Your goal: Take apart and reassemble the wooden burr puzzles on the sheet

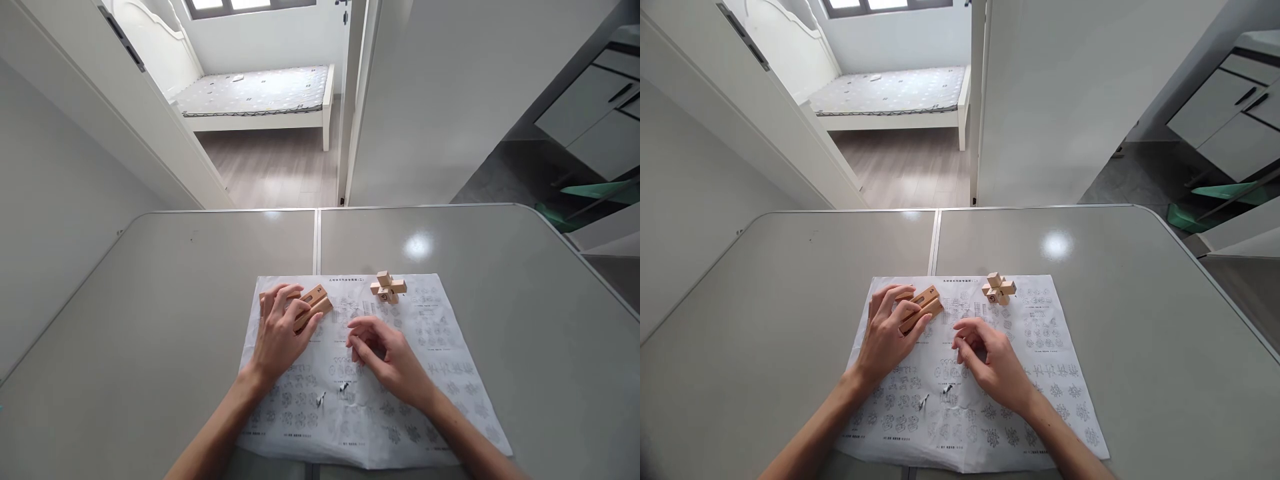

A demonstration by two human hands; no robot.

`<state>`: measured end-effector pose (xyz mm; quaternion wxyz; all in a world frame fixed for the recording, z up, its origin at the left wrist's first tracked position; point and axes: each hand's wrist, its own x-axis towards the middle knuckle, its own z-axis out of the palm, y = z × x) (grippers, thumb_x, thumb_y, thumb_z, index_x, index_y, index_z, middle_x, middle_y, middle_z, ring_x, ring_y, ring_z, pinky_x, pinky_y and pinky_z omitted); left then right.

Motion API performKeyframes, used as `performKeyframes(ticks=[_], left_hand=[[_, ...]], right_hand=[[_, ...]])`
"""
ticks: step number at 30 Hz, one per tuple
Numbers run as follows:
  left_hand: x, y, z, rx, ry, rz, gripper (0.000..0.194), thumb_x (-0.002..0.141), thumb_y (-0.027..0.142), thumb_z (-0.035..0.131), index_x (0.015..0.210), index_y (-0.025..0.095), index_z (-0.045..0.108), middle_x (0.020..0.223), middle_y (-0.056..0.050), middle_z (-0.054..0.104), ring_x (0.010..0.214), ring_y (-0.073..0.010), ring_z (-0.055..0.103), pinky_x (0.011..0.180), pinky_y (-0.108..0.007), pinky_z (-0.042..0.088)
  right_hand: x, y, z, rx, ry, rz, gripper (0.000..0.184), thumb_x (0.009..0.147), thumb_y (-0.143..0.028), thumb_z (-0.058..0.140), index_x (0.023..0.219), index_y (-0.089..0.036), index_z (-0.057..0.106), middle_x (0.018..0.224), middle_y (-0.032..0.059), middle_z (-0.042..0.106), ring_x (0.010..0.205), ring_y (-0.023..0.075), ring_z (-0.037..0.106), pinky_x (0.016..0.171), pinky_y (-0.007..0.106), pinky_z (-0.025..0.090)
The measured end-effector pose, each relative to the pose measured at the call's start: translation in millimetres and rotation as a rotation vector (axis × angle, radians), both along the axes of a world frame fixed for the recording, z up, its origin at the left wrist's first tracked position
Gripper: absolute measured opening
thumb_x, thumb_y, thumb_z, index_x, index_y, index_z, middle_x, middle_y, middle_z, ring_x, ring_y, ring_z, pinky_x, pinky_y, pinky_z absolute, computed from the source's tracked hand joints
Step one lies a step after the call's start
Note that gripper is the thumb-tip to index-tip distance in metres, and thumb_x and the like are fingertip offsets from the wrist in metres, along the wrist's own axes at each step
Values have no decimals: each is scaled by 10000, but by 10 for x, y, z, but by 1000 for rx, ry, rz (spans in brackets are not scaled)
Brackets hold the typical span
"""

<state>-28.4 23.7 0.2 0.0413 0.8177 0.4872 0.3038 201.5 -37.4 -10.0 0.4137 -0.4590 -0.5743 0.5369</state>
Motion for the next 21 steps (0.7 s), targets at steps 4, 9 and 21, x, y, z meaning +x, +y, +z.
performKeyframes(ticks=[4, 9, 21], left_hand=[[-7, 9, -21, -2, 2, 4, 96, 917, 239, 747, 931, 236, 652, 1227, -90, 678, 1288, -321, 543, 1082, -525, 471], [-9, 15, -26, -12, 1, -1, 112, 930, 240, 729, 972, 232, 625, 1211, -94, 689, 1285, -312, 564, 1076, -512, 463], [11, 22, 0, -20, -9, -16, 255, 916, 221, 723, 1133, 251, 593, 1211, -74, 730, 1271, -311, 601, 1066, -495, 424]], right_hand=[[-2, 1, 4, 4, -4, -3, 175, 1057, -383, 554, 1158, -248, 601, 886, 46, 699, 702, 188, 688, 659, 338, 601], [0, -2, 3, -4, 4, -7, 181, 1052, -394, 565, 1141, -244, 615, 900, 50, 705, 707, 189, 693, 649, 340, 607], [19, 42, -10, -77, 287, -147, 368, 1051, -424, 576, 1376, -302, 451, 941, 10, 662, 620, 148, 651, 553, 307, 596]])
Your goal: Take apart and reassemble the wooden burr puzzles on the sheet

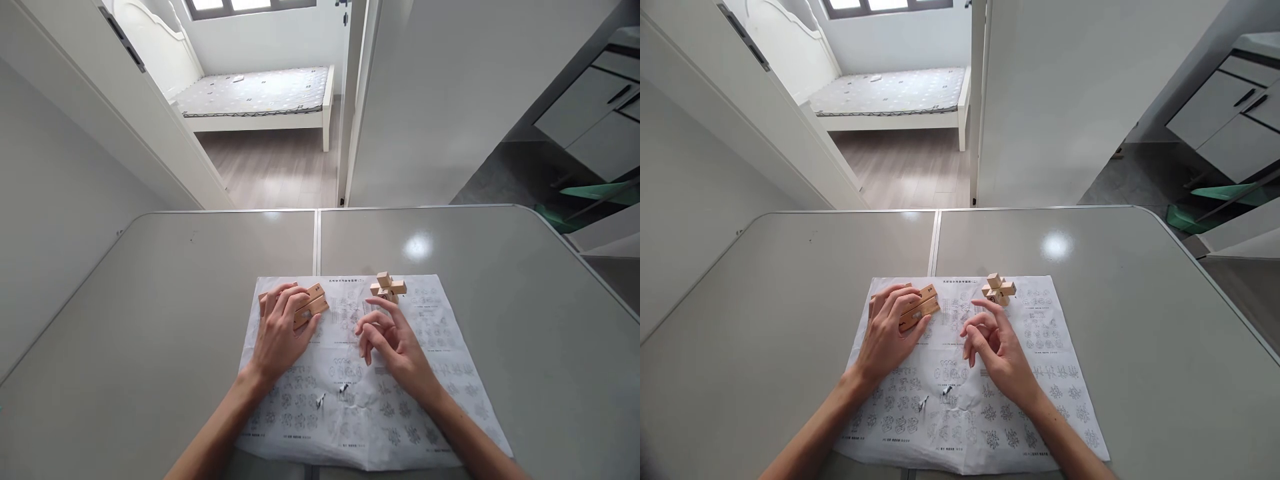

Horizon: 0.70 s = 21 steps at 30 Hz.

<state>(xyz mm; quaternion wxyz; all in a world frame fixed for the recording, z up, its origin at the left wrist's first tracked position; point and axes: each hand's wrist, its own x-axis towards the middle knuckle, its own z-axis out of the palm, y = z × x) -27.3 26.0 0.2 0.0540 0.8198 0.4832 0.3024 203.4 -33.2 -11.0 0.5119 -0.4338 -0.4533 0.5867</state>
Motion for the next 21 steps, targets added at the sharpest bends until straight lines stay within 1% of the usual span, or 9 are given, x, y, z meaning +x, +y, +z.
performKeyframes(ticks=[3, 7, 9, 12, 14, 16, 19, 21], left_hand=[[-2, -3, -1, 10, 1, 14, 268, 913, 189, 698, 1149, 244, 584, 1225, -88, 716, 1282, -317, 591, 1063, -495, 427], [-4, -13, 3, 27, -24, 19, 333, 886, 132, 673, 1185, 246, 579, 1235, -92, 698, 1311, -319, 570, 1079, -494, 433], [-4, -16, 2, 33, -39, 9, 353, 877, 121, 673, 1194, 245, 581, 1228, -92, 696, 1315, -320, 567, 1092, -499, 433], [-1, -20, -2, 38, -51, -6, 349, 878, 115, 669, 1191, 246, 588, 1214, -88, 698, 1306, -316, 575, 1105, -505, 433], [2, -19, -2, 43, -59, -23, 328, 885, 110, 663, 1175, 246, 592, 1201, -83, 704, 1292, -308, 587, 1106, -503, 439], [4, -15, 4, 49, -70, -45, 301, 894, 106, 657, 1153, 246, 597, 1187, -76, 709, 1273, -298, 601, 1103, -499, 449], [0, -9, 18, 48, -97, -78, 272, 903, 98, 649, 1125, 250, 608, 1170, -65, 708, 1248, -286, 611, 1091, -493, 470], [-7, -12, 27, 42, -135, -120, 266, 907, 86, 647, 1114, 250, 612, 1159, -62, 703, 1225, -277, 617, 1072, -484, 493]], right_hand=[[11, 13, 10, -37, 55, -25, 471, 1041, -424, 592, 1432, -341, 343, 1062, 32, 651, 648, 151, 676, 516, 296, 607], [39, 29, 9, -89, 107, -25, 565, 1033, -437, 604, 1469, -387, 248, 1248, 86, 610, 754, 192, 728, 464, 291, 617], [55, 36, 9, -107, 119, -28, 580, 1033, -444, 600, 1490, -403, 244, 1330, 107, 574, 797, 202, 731, 467, 294, 618], [77, 47, 8, -114, 127, -67, 551, 1032, -445, 600, 1494, -393, 306, 1394, 116, 532, 845, 204, 713, 504, 300, 616], [84, 57, 4, -110, 137, -99, 492, 1032, -431, 604, 1466, -372, 379, 1375, 108, 536, 860, 199, 699, 539, 296, 605], [85, 67, -2, -98, 144, -119, 393, 1037, -411, 602, 1402, -347, 470, 1304, 88, 559, 850, 184, 684, 577, 289, 587], [77, 68, -11, -69, 125, -115, 232, 1047, -395, 592, 1261, -307, 575, 1137, 48, 588, 786, 156, 644, 638, 299, 569], [77, 56, -18, -49, 104, -77, 168, 1059, -390, 576, 1181, -278, 605, 1010, 29, 606, 743, 151, 613, 661, 306, 553]])
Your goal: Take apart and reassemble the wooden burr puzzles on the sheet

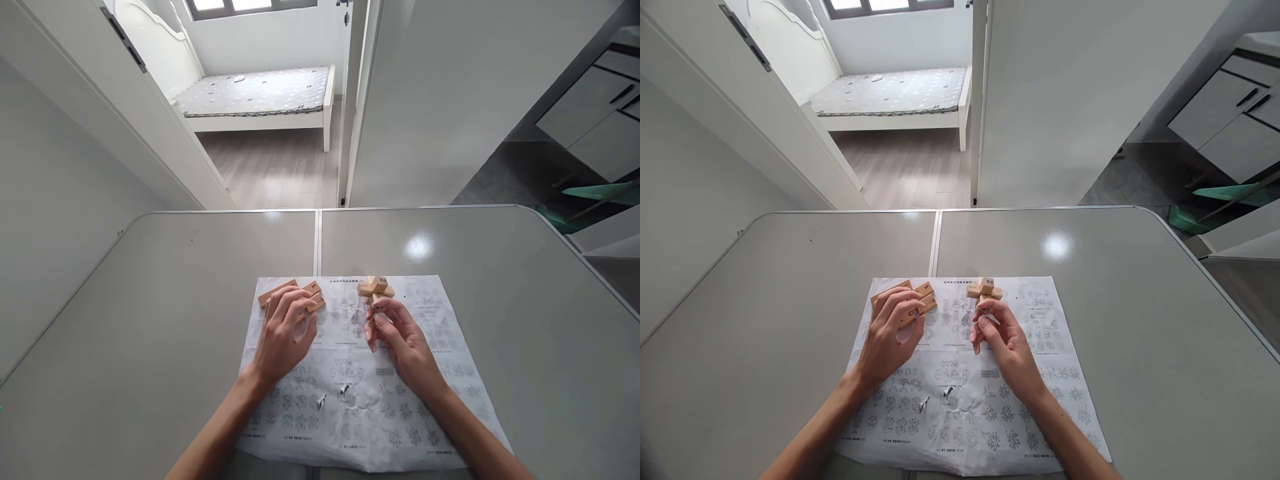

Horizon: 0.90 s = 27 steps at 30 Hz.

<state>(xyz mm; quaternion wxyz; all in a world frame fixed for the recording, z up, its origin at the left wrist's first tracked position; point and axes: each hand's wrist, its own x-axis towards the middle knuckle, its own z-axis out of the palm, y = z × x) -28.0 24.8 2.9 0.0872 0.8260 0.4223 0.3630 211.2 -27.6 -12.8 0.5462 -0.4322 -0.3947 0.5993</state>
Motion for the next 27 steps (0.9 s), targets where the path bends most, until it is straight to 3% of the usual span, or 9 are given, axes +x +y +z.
performKeyframes(ticks=[3, 7, 10, 13, 17, 20, 23, 27], left_hand=[[-6, -25, 14, -47, -90, -102, 283, 919, 69, 646, 1139, 244, 611, 1167, -72, 694, 1179, -255, 634, 1025, -452, 531], [23, -86, 36, -251, -248, -215, 346, 945, 159, 689, 1263, 245, 585, 1251, -110, 681, 1204, -262, 645, 973, -417, 568], [55, -122, 48, -474, -357, -316, 469, 938, 319, 745, 1367, 250, 569, 1366, -140, 653, 1216, -283, 661, 980, -417, 582], [67, -148, 48, -711, -431, -440, 735, 863, 466, 817, 1495, 264, 500, 1446, -155, 624, 1280, -319, 643, 1086, -460, 534], [70, -185, 31, -927, -432, -508, 824, 770, 501, 886, 1474, 244, 544, 1330, -133, 699, 1259, -335, 652, 1095, -458, 512], [87, -203, 23, -989, -495, -454, 738, 757, 439, 901, 1386, 215, 586, 1240, -112, 722, 1155, -300, 690, 1012, -399, 545], [108, -201, 39, -983, -558, -439, 713, 736, 341, 918, 1357, 228, 586, 1329, -112, 684, 1190, -297, 675, 1022, -383, 535], [120, -187, 78, -971, -593, -455, 733, 694, 273, 945, 1337, 240, 596, 1413, -125, 644, 1256, -321, 652, 1065, -416, 522]], right_hand=[[21, -28, -12, 38, -10, 100, 149, 1077, -381, 554, 1077, -246, 617, 827, -1, 610, 671, 140, 563, 655, 295, 508], [66, -56, -18, 90, 1, 209, 200, 1068, -375, 584, 932, -228, 591, 681, -31, 597, 594, 128, 521, 631, 285, 460], [77, -64, -11, 125, 75, 332, 240, 1061, -397, 597, 903, -217, 581, 655, -27, 616, 560, 127, 538, 616, 289, 458], [67, -69, -8, 137, 191, 465, 260, 1057, -419, 602, 903, -212, 570, 665, -24, 636, 534, 117, 559, 613, 286, 475], [54, -76, -11, 125, 267, 563, 270, 1052, -424, 615, 900, -209, 558, 728, 5, 677, 556, 117, 603, 580, 262, 491], [41, -73, 1, 105, 252, 565, 219, 1066, -412, 595, 986, -213, 556, 816, 19, 690, 592, 113, 635, 574, 248, 511], [17, -66, 16, 63, 218, 532, 161, 1084, -384, 573, 1114, -238, 512, 865, -2, 677, 592, 95, 644, 565, 227, 516], [-1, -54, 33, 26, 198, 532, 224, 1072, -382, 598, 1216, -243, 497, 901, 4, 669, 623, 108, 668, 574, 237, 537]])
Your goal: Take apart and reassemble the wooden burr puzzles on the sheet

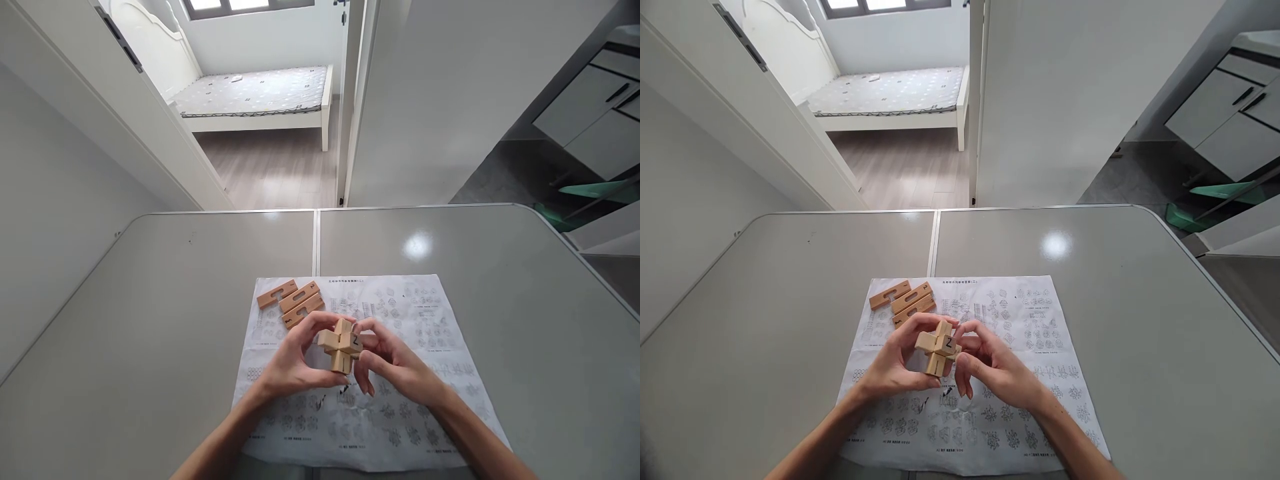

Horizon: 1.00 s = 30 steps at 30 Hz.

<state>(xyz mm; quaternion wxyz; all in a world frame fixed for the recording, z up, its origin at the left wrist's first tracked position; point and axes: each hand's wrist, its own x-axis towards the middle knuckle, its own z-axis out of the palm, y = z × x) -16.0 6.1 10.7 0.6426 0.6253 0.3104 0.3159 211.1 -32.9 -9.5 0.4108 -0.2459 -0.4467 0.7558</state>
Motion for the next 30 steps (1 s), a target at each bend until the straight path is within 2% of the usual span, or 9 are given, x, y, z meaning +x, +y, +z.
performKeyframes(ticks=[2, 5, 10, 14, 18, 23, 27, 30], left_hand=[[3, 3, 14, 6, -23, -20, 735, 664, 268, 963, 1307, 237, 609, 1406, -128, 655, 1265, -334, 650, 1069, -434, 525], [15, -8, 26, -2, -63, -67, 743, 661, 275, 968, 1309, 237, 606, 1394, -134, 669, 1237, -336, 673, 1051, -442, 543], [39, -37, 36, -45, -71, -119, 752, 673, 282, 963, 1328, 226, 599, 1260, -113, 726, 1081, -295, 740, 971, -414, 583], [30, -42, 36, 6, 9, -60, 761, 614, 282, 985, 1290, 219, 641, 1277, -111, 720, 1180, -318, 691, 1029, -417, 549], [23, -45, 23, 54, 52, -27, 773, 594, 289, 986, 1283, 219, 643, 1250, -105, 724, 1175, -313, 689, 1039, -412, 539], [41, -46, 24, 138, 43, 21, 749, 621, 278, 977, 1284, 225, 631, 1248, -102, 727, 1155, -305, 705, 1033, -409, 545], [66, -57, 53, 177, 52, 61, 732, 630, 263, 969, 1278, 227, 633, 1250, -103, 735, 1158, -303, 708, 1015, -401, 559], [100, -89, 64, 202, 76, 89, 708, 648, 254, 952, 1278, 224, 631, 1257, -103, 735, 1155, -296, 710, 1009, -401, 562]], right_hand=[[10, 12, 22, 18, -41, 42, 234, 1063, -389, 607, 1201, -205, 561, 874, 21, 662, 656, 128, 673, 593, 251, 549], [37, 33, 63, 58, -142, 117, 258, 1056, -393, 610, 1070, -143, 674, 828, 52, 661, 690, 143, 654, 633, 266, 550], [49, 27, 82, 56, -215, 114, 276, 1033, -397, 647, 1043, -129, 712, 833, 57, 654, 689, 137, 622, 656, 265, 524], [13, -4, 102, 92, -253, 55, 291, 1039, -411, 621, 1058, -135, 714, 819, 35, 605, 682, 133, 580, 638, 259, 499], [-20, -24, 123, 147, -307, -38, 238, 1021, -384, 637, 1018, -156, 706, 830, 30, 606, 693, 134, 522, 625, 253, 461], [-40, -35, 98, 241, -433, -136, 233, 1015, -387, 626, 1022, -179, 731, 899, 69, 674, 795, 192, 565, 698, 302, 481], [-52, -53, 59, 268, -504, -196, 266, 1022, -412, 607, 1048, -190, 749, 860, 68, 677, 700, 184, 551, 659, 314, 480], [-62, -70, 24, 280, -523, -249, 230, 1012, -398, 618, 1025, -206, 744, 877, 69, 694, 751, 207, 596, 710, 332, 512]])
